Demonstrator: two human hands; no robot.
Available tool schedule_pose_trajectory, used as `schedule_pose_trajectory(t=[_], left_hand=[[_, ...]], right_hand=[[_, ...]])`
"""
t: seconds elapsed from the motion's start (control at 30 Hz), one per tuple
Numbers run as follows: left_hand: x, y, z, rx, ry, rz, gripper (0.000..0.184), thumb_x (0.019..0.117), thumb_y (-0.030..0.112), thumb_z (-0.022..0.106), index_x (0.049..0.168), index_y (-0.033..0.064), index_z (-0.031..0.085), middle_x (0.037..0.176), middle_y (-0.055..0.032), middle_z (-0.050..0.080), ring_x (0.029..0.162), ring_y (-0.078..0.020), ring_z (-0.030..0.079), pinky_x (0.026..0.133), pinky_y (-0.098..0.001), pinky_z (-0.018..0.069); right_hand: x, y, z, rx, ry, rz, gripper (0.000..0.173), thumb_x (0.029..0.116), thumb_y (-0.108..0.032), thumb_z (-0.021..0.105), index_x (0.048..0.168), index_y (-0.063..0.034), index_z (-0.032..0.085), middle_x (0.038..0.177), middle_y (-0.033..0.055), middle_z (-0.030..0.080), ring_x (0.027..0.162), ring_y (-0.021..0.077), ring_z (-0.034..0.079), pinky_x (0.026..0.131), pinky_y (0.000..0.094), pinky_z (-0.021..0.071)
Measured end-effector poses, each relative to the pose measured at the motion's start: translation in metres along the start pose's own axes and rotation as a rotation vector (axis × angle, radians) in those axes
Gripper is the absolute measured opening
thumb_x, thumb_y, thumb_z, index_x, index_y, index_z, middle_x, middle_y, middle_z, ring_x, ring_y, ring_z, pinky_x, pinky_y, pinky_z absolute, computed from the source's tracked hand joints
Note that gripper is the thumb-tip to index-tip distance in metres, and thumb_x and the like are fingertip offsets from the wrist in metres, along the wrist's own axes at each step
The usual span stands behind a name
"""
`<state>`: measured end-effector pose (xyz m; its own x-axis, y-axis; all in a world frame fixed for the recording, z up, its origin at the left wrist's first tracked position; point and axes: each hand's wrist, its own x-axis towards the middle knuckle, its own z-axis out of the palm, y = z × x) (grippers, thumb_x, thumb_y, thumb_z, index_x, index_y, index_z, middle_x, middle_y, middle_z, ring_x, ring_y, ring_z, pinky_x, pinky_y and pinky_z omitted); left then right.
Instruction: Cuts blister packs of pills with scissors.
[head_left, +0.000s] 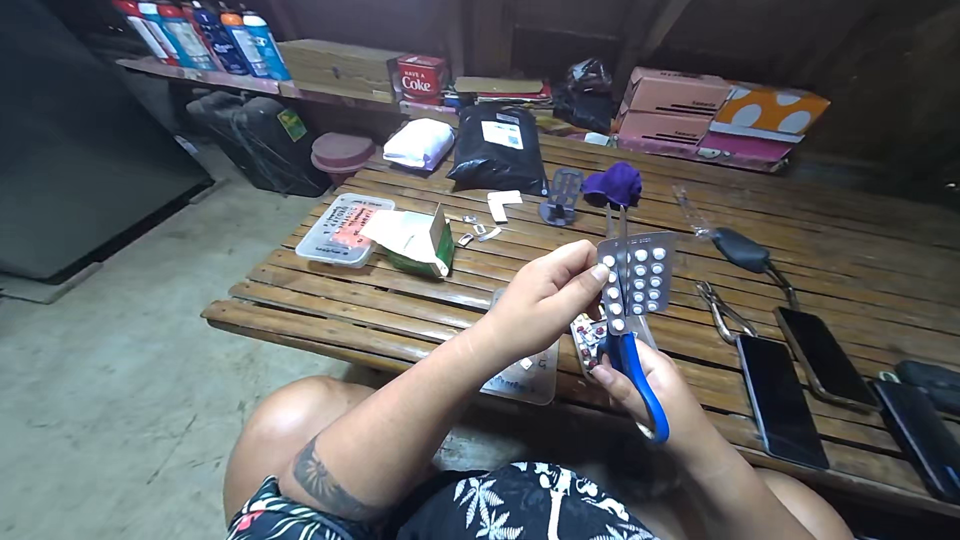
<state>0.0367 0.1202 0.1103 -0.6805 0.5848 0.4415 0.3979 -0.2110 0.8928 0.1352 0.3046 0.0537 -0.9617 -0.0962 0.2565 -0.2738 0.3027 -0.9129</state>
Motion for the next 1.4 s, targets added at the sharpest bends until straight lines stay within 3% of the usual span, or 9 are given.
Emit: schedule_pose_trajectory(t=[0.47,0.8,1.2,1.3,1.4], left_hand=[[-0.001,0.002,-0.002,0.001,-0.005,-0.023,0.024,0.1076,0.015,0.040,0.096,0.0056,0.058,0.082,-0.0041,0.063,0.072,-0.0107,0.065,0.068,-0.0281,0.0581],[-0.002,0.003,0.002,-0.017,-0.054,-0.033,0.024,0.1074,0.015,0.040,0.095,0.0057,0.058,0.080,-0.0029,0.062,0.072,-0.0089,0.064,0.069,-0.0263,0.0567],[-0.002,0.003,-0.002,-0.001,-0.062,-0.058,0.025,0.1075,0.015,0.038,0.095,0.0060,0.057,0.081,-0.0042,0.063,0.072,-0.0106,0.065,0.068,-0.0275,0.0575],[-0.001,0.001,-0.006,0.033,-0.072,-0.071,0.024,0.1072,0.017,0.039,0.097,0.0058,0.059,0.081,-0.0024,0.063,0.073,-0.0093,0.064,0.070,-0.0274,0.0573],[0.000,0.000,-0.016,0.068,-0.035,-0.150,0.027,0.1020,0.027,0.049,0.115,0.0046,0.059,0.092,-0.0019,0.067,0.081,-0.0093,0.066,0.076,-0.0297,0.0584]], right_hand=[[0.000,-0.001,-0.002,-0.034,-0.001,0.017,0.038,0.0946,-0.054,0.066,0.091,-0.0159,0.063,0.068,-0.0121,0.055,0.055,-0.0049,0.050,0.050,0.0139,0.0441],[-0.001,-0.002,-0.004,0.001,-0.020,0.019,0.042,0.0933,-0.057,0.066,0.095,-0.0152,0.062,0.073,-0.0113,0.058,0.060,-0.0035,0.054,0.055,0.0146,0.0483],[0.001,-0.001,-0.004,-0.026,-0.005,0.050,0.037,0.0937,-0.052,0.067,0.095,-0.0151,0.064,0.072,-0.0118,0.058,0.059,-0.0045,0.054,0.053,0.0140,0.0469],[0.003,-0.002,-0.005,-0.019,0.009,0.075,0.036,0.0921,-0.050,0.069,0.094,-0.0150,0.065,0.071,-0.0124,0.057,0.059,-0.0053,0.053,0.054,0.0129,0.0459],[0.003,-0.002,-0.007,-0.036,0.021,0.098,0.036,0.0916,-0.050,0.069,0.093,-0.0151,0.065,0.069,-0.0134,0.057,0.057,-0.0063,0.052,0.053,0.0125,0.0448]])
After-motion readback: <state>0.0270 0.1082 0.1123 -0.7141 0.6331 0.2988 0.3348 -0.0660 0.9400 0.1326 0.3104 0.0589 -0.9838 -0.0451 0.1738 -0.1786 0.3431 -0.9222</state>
